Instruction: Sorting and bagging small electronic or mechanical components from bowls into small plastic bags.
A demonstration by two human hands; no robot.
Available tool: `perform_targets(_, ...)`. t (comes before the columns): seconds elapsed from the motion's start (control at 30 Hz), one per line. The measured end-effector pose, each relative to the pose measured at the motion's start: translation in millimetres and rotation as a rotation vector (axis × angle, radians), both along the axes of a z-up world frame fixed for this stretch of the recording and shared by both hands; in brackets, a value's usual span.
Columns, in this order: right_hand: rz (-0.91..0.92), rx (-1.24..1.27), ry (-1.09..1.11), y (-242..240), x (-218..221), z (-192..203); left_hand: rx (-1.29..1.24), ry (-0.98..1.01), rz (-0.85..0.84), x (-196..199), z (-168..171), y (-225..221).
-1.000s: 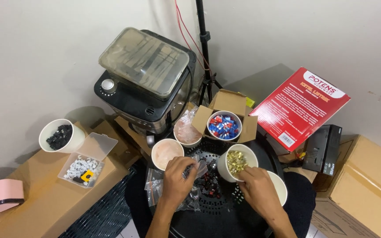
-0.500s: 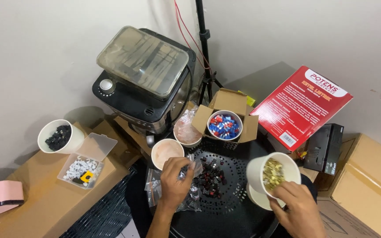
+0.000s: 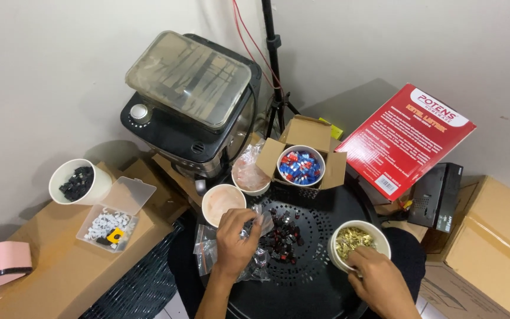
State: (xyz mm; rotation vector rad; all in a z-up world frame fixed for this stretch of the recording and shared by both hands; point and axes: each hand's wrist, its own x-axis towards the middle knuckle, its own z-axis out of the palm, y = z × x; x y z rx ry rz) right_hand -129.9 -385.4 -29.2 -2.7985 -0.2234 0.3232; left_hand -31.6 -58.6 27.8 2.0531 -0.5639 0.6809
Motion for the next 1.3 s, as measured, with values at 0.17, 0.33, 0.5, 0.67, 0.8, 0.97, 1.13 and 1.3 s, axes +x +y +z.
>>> perform_targets(0.17, -0.108, 0.192, 0.003, 32.9, 17.3, 32.8, 0.001, 0.027, -0.013, -2.3, -1.6, -0.9)
perform_targets(0.33, -0.007, 0.164, -0.108, 44.8, 31.8, 12.5, -0.001, 0.002, 0.015, -4.9, -1.1, -1.0)
perform_targets(0.5, 0.037, 0.075, -0.266, 42.7, 39.8, -3.0, -0.003, 0.041, -0.004, -7.9, -0.9, 3.8)
perform_targets(0.67, -0.024, -0.002, -0.374, 36.0, 56.3, 1.0, -0.046, 0.083, -0.013, -12.8, -1.1, 0.1)
perform_targets(0.8, -0.051, -0.031, -0.415, 32.3, 71.1, 5.4, -0.169, 0.360, -0.123, -16.1, -15.9, -2.4)
perform_targets(0.97, -0.063, 0.007, -0.451, 32.8, 76.6, 9.1, -0.402, 0.719, -0.163, -23.5, -16.4, -7.7)
perform_targets(1.13, -0.110, 0.312, -0.790, 60.1, 59.6, 4.7, -0.480, 0.940, -0.340, -25.6, -45.1, -14.0)
perform_targets(1.3, -0.173, 0.852, -0.304, 96.3, 58.9, 8.3, -0.620, 0.808, -0.418, -24.7, -59.3, -29.6)
